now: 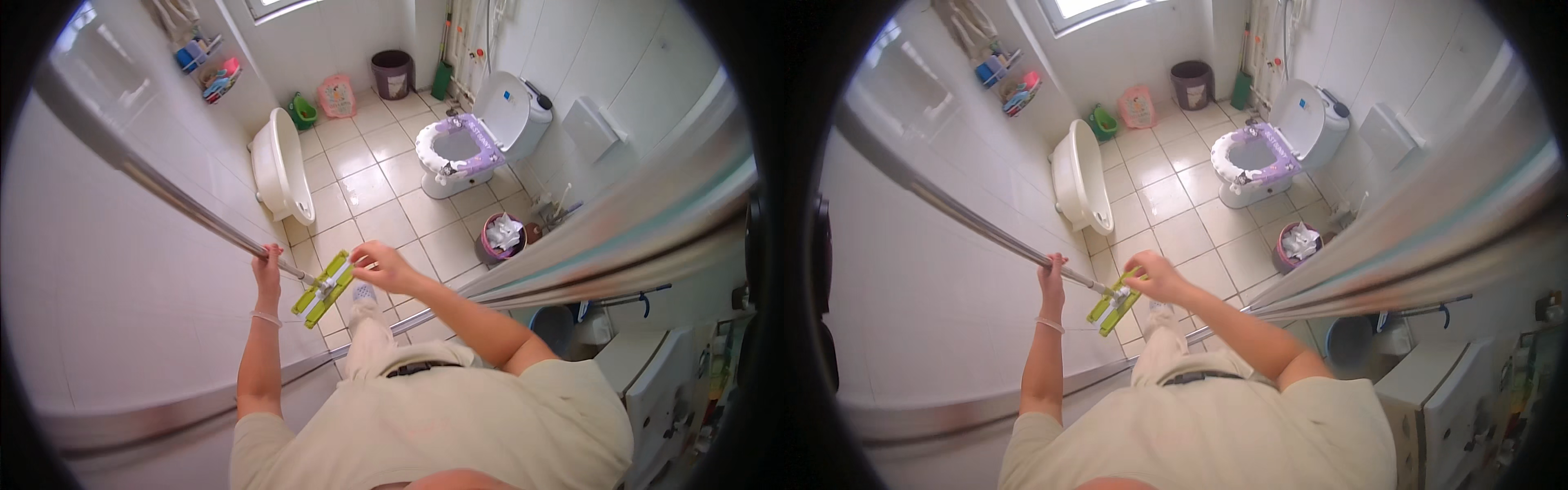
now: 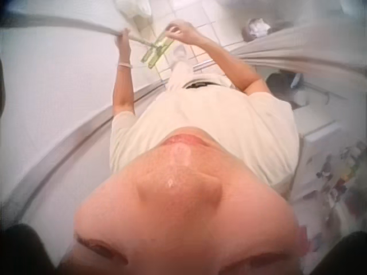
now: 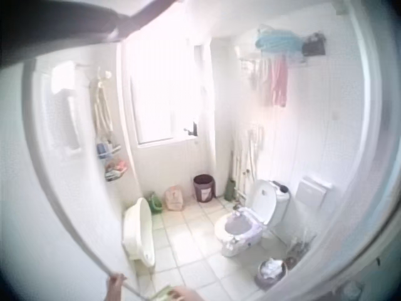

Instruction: The person cleans a bathroom by first using a handheld shower head to rinse the floor and toilet area. They then use a broom and dustpan to sweep debris into the pan. Finally, they pick up a dark floor mat, shake it to remove loose dirt, and place it back on the floor.

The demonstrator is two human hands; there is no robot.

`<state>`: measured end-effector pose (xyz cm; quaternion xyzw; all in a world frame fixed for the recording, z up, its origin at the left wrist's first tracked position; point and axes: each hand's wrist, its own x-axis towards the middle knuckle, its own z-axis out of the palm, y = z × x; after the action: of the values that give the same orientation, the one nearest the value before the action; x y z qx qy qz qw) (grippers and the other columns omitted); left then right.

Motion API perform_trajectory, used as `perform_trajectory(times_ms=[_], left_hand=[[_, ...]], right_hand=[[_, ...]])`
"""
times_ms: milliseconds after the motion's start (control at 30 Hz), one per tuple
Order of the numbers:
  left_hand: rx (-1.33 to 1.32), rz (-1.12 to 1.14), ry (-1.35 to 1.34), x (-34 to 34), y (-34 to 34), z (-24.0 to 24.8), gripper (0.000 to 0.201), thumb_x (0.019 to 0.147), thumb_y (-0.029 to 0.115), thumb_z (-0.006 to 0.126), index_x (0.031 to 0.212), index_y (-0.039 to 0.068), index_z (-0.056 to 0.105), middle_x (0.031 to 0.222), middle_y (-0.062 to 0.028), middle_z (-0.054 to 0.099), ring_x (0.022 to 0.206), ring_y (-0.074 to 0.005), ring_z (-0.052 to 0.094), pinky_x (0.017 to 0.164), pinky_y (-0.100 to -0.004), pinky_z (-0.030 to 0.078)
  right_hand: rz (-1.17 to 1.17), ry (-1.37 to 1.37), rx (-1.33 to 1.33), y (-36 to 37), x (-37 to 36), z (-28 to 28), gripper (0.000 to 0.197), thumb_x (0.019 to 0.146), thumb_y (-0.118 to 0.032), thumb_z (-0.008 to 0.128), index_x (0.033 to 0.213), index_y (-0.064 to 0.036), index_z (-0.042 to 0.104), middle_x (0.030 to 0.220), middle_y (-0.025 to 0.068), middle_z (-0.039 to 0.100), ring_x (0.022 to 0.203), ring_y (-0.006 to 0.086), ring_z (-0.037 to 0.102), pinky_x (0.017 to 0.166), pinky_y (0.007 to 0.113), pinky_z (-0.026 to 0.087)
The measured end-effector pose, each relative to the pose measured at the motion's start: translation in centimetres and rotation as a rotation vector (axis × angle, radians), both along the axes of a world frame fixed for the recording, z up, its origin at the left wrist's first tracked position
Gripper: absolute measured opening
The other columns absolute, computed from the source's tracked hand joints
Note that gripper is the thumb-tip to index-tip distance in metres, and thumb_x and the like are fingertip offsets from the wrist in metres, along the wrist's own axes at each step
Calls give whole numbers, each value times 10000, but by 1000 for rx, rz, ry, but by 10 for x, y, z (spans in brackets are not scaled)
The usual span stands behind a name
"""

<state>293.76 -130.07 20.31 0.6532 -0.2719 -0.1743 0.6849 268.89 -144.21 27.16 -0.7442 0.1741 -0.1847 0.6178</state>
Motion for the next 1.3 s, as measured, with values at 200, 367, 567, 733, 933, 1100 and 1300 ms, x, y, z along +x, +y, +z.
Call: perform_trajectory(times_ms=[200,367,567,733,933,1100,1300], left_hand=[[-97,-17,94,106,-103,66,134,838,139,548,805,21,495,770,-33,518,759,-126,505,748,-263,389],[-201,-193,150,178,-210,119,113,850,125,526,814,21,497,760,-45,521,775,-138,510,763,-266,389],[-381,-539,298,255,-346,197,126,846,155,540,815,37,508,791,-54,511,816,-180,528,863,-333,401],[-495,-807,605,325,-445,243,129,826,133,561,794,54,465,747,-36,458,813,-169,471,963,-408,314],[-496,-745,640,356,-569,318,188,781,80,596,778,61,409,736,-33,401,828,-175,433,1000,-421,235],[-570,-732,663,376,-662,328,224,747,50,617,781,66,397,722,-31,388,811,-165,427,1016,-420,201],[-583,-870,794,395,-822,336,245,732,14,607,766,79,374,719,-27,376,802,-168,422,1025,-425,178]], right_hand=[[-339,421,-103,-116,13,-71,239,705,-185,629,855,-10,568,825,126,603,709,202,610,626,292,485],[-390,571,-111,-171,51,-88,306,705,-239,640,909,-22,570,844,97,616,734,177,600,643,298,478],[-718,523,157,-290,118,-158,324,696,-245,641,930,-28,584,867,95,614,773,185,589,688,294,465],[-982,574,412,-424,165,-223,361,694,-277,643,958,-37,588,898,89,613,809,185,582,707,293,456],[-1127,341,704,-609,210,-205,298,786,-265,564,1025,-87,557,880,46,595,784,158,572,662,303,457],[-924,185,965,-704,210,-193,215,823,-240,528,989,-106,558,869,21,589,785,134,570,686,295,456],[-930,127,1002,-821,224,-187,212,814,-208,541,1001,-112,568,861,10,598,761,136,574,684,287,456]])
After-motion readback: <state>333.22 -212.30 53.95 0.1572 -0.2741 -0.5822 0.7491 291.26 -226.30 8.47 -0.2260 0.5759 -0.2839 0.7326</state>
